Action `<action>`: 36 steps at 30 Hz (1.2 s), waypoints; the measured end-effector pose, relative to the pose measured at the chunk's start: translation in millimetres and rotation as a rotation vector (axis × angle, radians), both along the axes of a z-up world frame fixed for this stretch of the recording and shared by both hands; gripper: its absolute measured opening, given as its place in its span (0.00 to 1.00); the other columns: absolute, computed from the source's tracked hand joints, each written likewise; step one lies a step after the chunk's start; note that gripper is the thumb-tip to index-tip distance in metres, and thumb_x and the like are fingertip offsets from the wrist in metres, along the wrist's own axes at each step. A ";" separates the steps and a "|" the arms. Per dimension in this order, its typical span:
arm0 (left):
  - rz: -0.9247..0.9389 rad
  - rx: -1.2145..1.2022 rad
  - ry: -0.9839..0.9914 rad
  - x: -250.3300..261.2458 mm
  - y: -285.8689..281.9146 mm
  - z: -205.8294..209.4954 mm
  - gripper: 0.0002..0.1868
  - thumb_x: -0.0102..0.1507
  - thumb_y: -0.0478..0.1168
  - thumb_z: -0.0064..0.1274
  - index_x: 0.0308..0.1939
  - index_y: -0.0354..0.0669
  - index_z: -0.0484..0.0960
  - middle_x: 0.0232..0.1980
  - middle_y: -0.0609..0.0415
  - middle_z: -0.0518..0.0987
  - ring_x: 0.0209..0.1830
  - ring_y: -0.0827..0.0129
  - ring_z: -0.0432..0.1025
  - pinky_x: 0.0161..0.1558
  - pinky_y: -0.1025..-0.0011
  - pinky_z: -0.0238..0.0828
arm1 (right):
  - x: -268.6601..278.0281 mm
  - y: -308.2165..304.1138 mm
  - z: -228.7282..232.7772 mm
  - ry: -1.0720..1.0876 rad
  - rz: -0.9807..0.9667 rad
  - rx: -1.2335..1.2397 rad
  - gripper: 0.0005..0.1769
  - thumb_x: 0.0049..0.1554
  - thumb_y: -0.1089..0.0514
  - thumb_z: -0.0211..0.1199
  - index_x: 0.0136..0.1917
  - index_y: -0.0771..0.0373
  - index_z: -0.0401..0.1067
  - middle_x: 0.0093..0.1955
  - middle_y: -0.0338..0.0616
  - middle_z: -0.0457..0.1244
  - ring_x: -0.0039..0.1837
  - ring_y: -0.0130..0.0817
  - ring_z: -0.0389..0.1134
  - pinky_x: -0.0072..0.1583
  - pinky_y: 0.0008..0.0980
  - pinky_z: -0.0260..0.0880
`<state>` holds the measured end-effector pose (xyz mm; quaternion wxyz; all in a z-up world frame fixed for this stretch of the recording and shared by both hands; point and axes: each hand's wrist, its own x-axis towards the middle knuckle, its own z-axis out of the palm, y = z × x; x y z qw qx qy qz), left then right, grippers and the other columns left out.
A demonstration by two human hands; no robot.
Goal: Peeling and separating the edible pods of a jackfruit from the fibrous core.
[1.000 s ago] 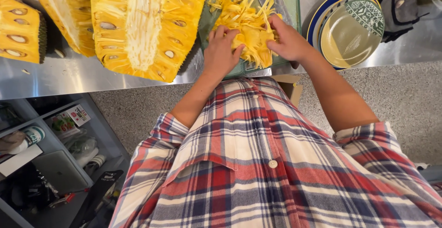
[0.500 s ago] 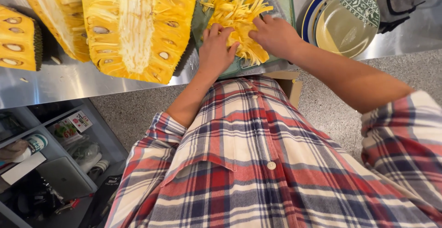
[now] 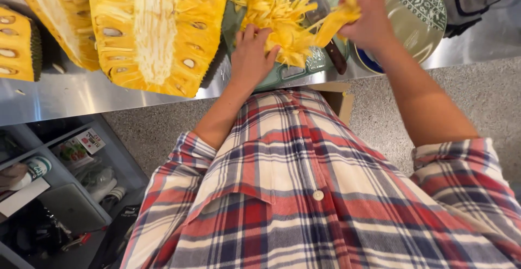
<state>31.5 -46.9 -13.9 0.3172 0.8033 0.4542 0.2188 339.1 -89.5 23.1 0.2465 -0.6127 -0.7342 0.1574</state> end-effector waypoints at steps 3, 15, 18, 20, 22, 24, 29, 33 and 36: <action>-0.013 -0.044 0.076 1.7 1.6 -0.5 0.25 0.61 0.48 0.65 0.59 0.46 0.77 0.56 0.49 0.71 0.59 0.49 0.66 0.51 0.55 0.73 | 6.2 -7.2 24.8 0.189 -0.087 -0.126 0.21 0.57 0.62 0.74 0.58 0.66 0.67 0.55 0.43 0.68 0.56 0.35 0.73 0.57 0.32 0.71; -0.334 0.060 -0.282 21.2 27.8 43.0 0.22 0.72 0.38 0.56 0.71 0.46 0.75 0.55 0.47 0.81 0.55 0.54 0.77 0.56 0.61 0.75 | -67.0 15.8 57.7 0.428 -0.107 -0.463 0.20 0.55 0.58 0.70 0.59 0.63 0.71 0.51 0.39 0.69 0.53 0.26 0.71 0.55 0.28 0.71; -0.365 -0.179 -0.480 6.7 43.9 57.6 0.18 0.69 0.39 0.58 0.61 0.38 0.80 0.51 0.47 0.84 0.40 0.66 0.82 0.42 0.69 0.79 | -69.4 17.8 54.6 0.471 -0.106 -0.476 0.21 0.56 0.57 0.72 0.59 0.65 0.71 0.52 0.44 0.69 0.54 0.26 0.68 0.57 0.29 0.71; -0.359 -0.435 -0.540 1.0 48.1 48.4 0.17 0.70 0.40 0.56 0.61 0.37 0.81 0.43 0.49 0.83 0.35 0.69 0.80 0.38 0.71 0.78 | -76.9 16.6 52.6 0.481 -0.034 -0.372 0.23 0.56 0.59 0.73 0.62 0.66 0.70 0.55 0.45 0.68 0.58 0.27 0.68 0.60 0.30 0.70; -0.346 -0.685 -0.598 -8.0 53.6 37.6 0.17 0.71 0.41 0.54 0.61 0.36 0.81 0.35 0.50 0.82 0.31 0.72 0.78 0.35 0.74 0.77 | -81.5 16.2 42.0 0.491 0.044 -0.265 0.25 0.56 0.61 0.73 0.65 0.67 0.70 0.58 0.46 0.68 0.61 0.28 0.69 0.63 0.30 0.69; -0.354 -1.012 -0.705 -16.5 60.5 25.1 0.16 0.73 0.42 0.54 0.54 0.29 0.82 0.36 0.51 0.83 0.31 0.70 0.80 0.37 0.73 0.80 | -80.0 15.5 23.7 0.615 0.131 -0.237 0.20 0.62 0.64 0.71 0.66 0.68 0.72 0.62 0.47 0.67 0.64 0.29 0.68 0.66 0.30 0.68; -0.233 -1.171 -0.781 -16.9 57.0 26.3 0.17 0.70 0.44 0.53 0.56 0.34 0.82 0.36 0.53 0.83 0.32 0.70 0.81 0.39 0.74 0.82 | -81.1 14.2 -12.9 0.893 0.036 -0.372 0.15 0.63 0.65 0.68 0.63 0.68 0.75 0.59 0.42 0.69 0.59 0.25 0.69 0.62 0.26 0.71; -0.313 -0.941 -0.943 -9.2 55.1 11.5 0.16 0.70 0.41 0.59 0.56 0.32 0.79 0.43 0.53 0.83 0.39 0.71 0.80 0.46 0.71 0.82 | -83.8 17.3 -35.2 1.098 -0.070 -0.298 0.13 0.65 0.65 0.68 0.62 0.68 0.75 0.54 0.40 0.70 0.55 0.23 0.70 0.58 0.25 0.73; -0.215 -0.825 -0.908 -1.2 52.2 -5.8 0.14 0.72 0.44 0.55 0.47 0.32 0.81 0.37 0.52 0.83 0.34 0.70 0.80 0.40 0.72 0.81 | -97.5 17.6 -28.9 1.264 -0.186 -0.324 0.12 0.64 0.62 0.67 0.60 0.67 0.75 0.52 0.41 0.70 0.51 0.25 0.71 0.53 0.27 0.75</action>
